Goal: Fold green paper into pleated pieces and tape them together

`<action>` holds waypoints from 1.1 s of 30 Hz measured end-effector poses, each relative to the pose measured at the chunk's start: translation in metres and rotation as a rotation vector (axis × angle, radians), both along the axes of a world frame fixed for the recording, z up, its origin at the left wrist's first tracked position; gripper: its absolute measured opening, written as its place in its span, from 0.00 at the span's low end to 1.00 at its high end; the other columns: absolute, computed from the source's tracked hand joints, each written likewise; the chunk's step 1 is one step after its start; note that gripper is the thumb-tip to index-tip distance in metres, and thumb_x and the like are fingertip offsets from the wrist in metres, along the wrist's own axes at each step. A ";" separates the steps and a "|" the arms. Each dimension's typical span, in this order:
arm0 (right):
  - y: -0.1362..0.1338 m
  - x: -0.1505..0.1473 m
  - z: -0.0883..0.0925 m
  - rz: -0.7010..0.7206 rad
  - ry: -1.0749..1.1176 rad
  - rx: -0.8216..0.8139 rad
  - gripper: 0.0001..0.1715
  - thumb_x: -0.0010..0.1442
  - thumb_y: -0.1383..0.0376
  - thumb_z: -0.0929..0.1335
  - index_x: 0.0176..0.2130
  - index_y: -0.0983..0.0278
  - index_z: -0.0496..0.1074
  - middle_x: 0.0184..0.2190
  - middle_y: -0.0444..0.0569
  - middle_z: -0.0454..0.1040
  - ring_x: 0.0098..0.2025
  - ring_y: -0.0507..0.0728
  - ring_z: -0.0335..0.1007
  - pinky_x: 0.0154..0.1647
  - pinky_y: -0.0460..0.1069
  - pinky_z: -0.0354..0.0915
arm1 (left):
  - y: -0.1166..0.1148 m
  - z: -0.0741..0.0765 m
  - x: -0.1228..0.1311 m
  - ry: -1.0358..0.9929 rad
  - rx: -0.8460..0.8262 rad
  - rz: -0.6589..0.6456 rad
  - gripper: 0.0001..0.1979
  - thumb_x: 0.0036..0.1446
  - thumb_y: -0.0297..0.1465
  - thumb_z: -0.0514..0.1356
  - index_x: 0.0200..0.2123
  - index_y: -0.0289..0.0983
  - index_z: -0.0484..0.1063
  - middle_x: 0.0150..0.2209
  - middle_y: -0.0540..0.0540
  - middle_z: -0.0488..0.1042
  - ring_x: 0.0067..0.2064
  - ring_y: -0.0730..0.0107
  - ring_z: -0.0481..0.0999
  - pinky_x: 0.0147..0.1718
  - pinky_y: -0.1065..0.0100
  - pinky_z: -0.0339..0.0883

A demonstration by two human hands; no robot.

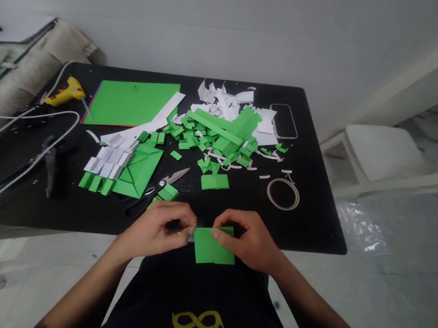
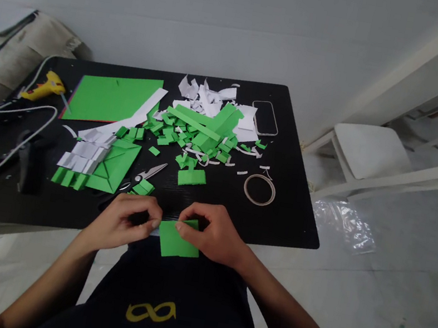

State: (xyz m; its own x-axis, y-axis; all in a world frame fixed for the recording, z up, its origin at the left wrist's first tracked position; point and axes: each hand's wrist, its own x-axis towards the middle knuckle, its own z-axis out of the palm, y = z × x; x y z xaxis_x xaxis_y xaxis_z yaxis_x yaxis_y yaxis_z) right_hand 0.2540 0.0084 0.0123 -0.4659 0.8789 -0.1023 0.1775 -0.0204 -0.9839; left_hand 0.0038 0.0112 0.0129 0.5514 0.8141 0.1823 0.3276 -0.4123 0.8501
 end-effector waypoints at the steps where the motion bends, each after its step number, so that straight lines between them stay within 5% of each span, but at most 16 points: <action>1: 0.000 0.000 0.000 0.001 0.001 -0.008 0.06 0.62 0.63 0.74 0.33 0.62 0.80 0.29 0.44 0.80 0.30 0.52 0.71 0.32 0.47 0.65 | 0.000 0.000 0.000 0.001 -0.004 -0.001 0.06 0.60 0.22 0.61 0.31 0.38 0.73 0.28 0.53 0.74 0.29 0.76 0.72 0.30 0.74 0.66; 15: 0.002 -0.006 0.001 0.049 0.023 0.000 0.02 0.59 0.68 0.73 0.33 0.63 0.78 0.32 0.45 0.81 0.35 0.55 0.77 0.39 0.49 0.71 | -0.002 -0.003 0.002 0.016 -0.046 -0.072 0.07 0.59 0.21 0.60 0.33 0.39 0.72 0.29 0.53 0.72 0.29 0.75 0.71 0.31 0.72 0.64; 33: 0.003 0.004 0.001 -0.001 0.010 -0.082 0.06 0.61 0.62 0.75 0.33 0.63 0.80 0.31 0.46 0.81 0.33 0.54 0.76 0.34 0.48 0.69 | 0.000 0.001 -0.002 -0.012 -0.021 -0.041 0.06 0.61 0.23 0.60 0.34 0.38 0.74 0.29 0.51 0.75 0.30 0.73 0.74 0.32 0.71 0.67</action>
State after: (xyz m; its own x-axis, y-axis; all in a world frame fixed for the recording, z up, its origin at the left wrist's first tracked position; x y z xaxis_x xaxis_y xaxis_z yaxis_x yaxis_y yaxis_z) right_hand 0.2584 0.0113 0.0130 -0.4665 0.8681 -0.1695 0.1677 -0.1014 -0.9806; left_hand 0.0020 0.0111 0.0140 0.5819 0.7947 0.1725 0.3003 -0.4071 0.8626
